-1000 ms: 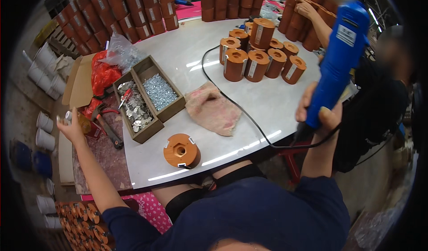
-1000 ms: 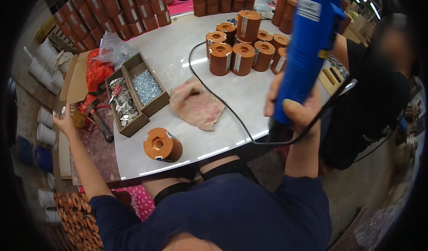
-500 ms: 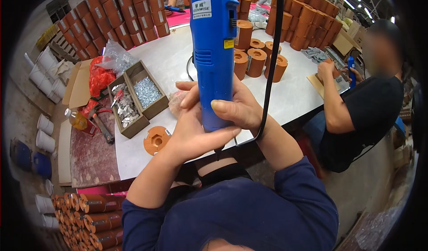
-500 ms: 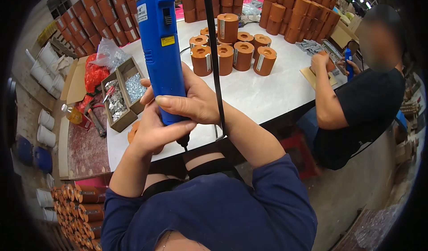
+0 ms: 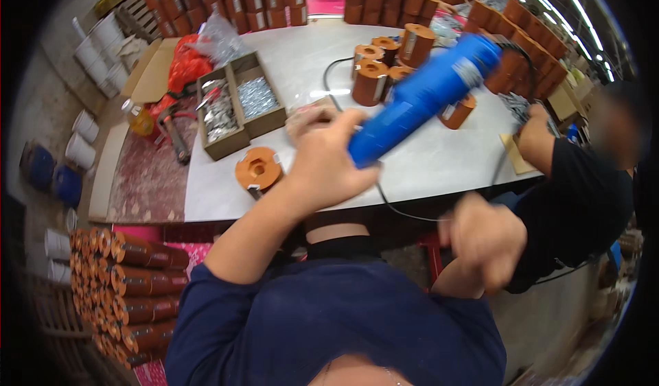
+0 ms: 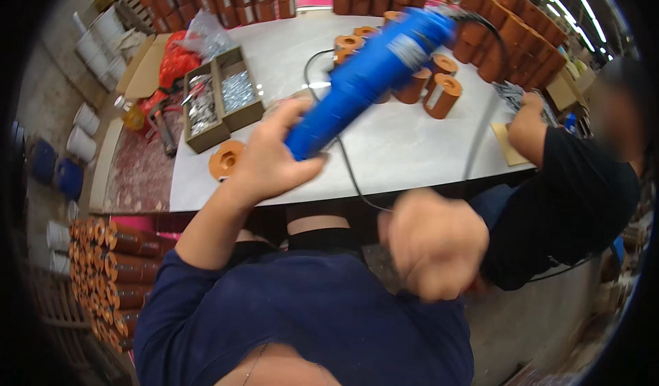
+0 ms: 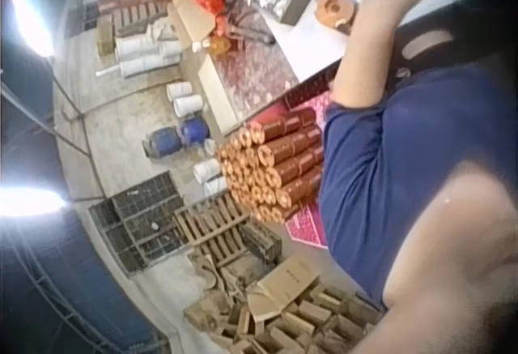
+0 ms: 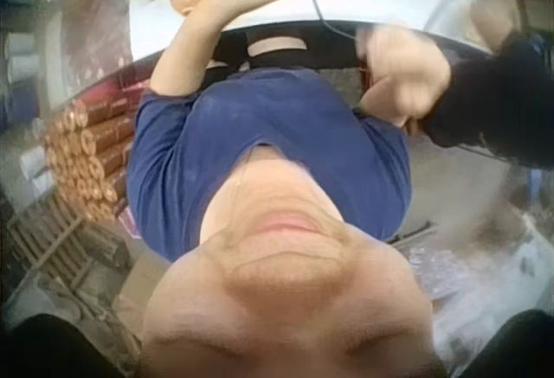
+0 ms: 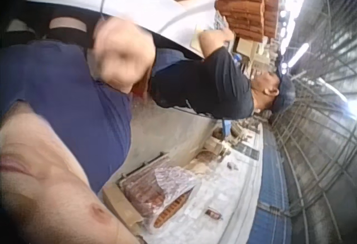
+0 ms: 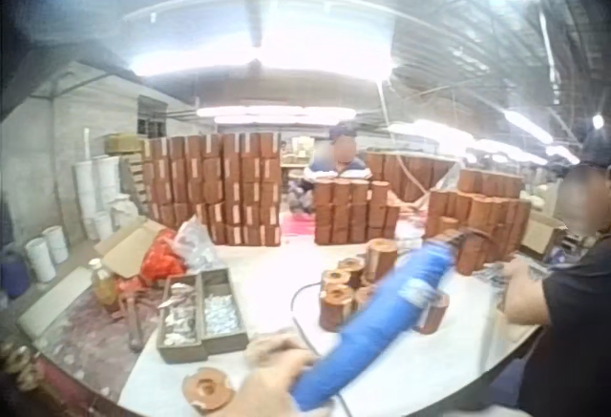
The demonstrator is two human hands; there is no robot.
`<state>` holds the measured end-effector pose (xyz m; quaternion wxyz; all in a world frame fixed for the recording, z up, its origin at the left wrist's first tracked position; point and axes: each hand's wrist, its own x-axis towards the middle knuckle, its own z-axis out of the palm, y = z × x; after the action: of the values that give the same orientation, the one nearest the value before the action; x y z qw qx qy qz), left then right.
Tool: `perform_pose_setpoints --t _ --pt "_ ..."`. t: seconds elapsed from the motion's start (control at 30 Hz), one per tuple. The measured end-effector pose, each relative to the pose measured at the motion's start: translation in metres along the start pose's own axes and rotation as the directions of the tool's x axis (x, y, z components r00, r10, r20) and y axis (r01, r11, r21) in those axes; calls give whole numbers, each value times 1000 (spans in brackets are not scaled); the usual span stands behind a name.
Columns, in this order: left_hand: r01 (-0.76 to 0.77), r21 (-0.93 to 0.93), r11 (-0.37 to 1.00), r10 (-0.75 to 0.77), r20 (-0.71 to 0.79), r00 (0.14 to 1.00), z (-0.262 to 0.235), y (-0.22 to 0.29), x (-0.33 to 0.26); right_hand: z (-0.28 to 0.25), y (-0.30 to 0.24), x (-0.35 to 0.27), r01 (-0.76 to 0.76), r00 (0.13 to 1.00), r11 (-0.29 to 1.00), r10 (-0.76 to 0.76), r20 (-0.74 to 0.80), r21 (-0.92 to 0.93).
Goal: Assembling metal components and brackets into wooden cylindrical objects using an electric screwdriver.
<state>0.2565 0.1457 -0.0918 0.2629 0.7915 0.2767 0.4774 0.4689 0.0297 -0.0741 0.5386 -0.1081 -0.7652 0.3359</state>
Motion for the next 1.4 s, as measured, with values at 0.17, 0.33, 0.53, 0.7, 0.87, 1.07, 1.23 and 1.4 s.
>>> perform_pose_setpoints --t 0.17,0.33,0.53,0.7,0.87,1.07,1.23,1.4 --pt "137 -33 990 -112 410 905 5 17 -23 44 78 10 -124 789 872 376 -486 473" --pt "251 -207 946 -112 516 849 -1 17 -41 69 95 24 208 867 754 154 -475 623" --pt "-34 98 995 35 -11 999 -60 -7 -58 45 99 29 137 864 743 234 -445 656" --pt "408 333 850 -335 -256 907 -90 -78 -102 10 103 27 251 695 760 289 -658 600" --pt "490 -203 848 -523 -168 836 -56 -130 -128 11 128 19 210 552 613 569 -609 762" --pt "466 43 884 -399 -449 799 -22 -127 -129 15 137 21 326 623 354 616 -481 876" --pt "452 49 891 -400 -389 830 -21 -123 -136 10 135 22 314 598 483 568 -566 817" --pt "229 -524 821 -500 -464 731 -89 -163 -115 8 128 16 264 661 539 503 -557 800"
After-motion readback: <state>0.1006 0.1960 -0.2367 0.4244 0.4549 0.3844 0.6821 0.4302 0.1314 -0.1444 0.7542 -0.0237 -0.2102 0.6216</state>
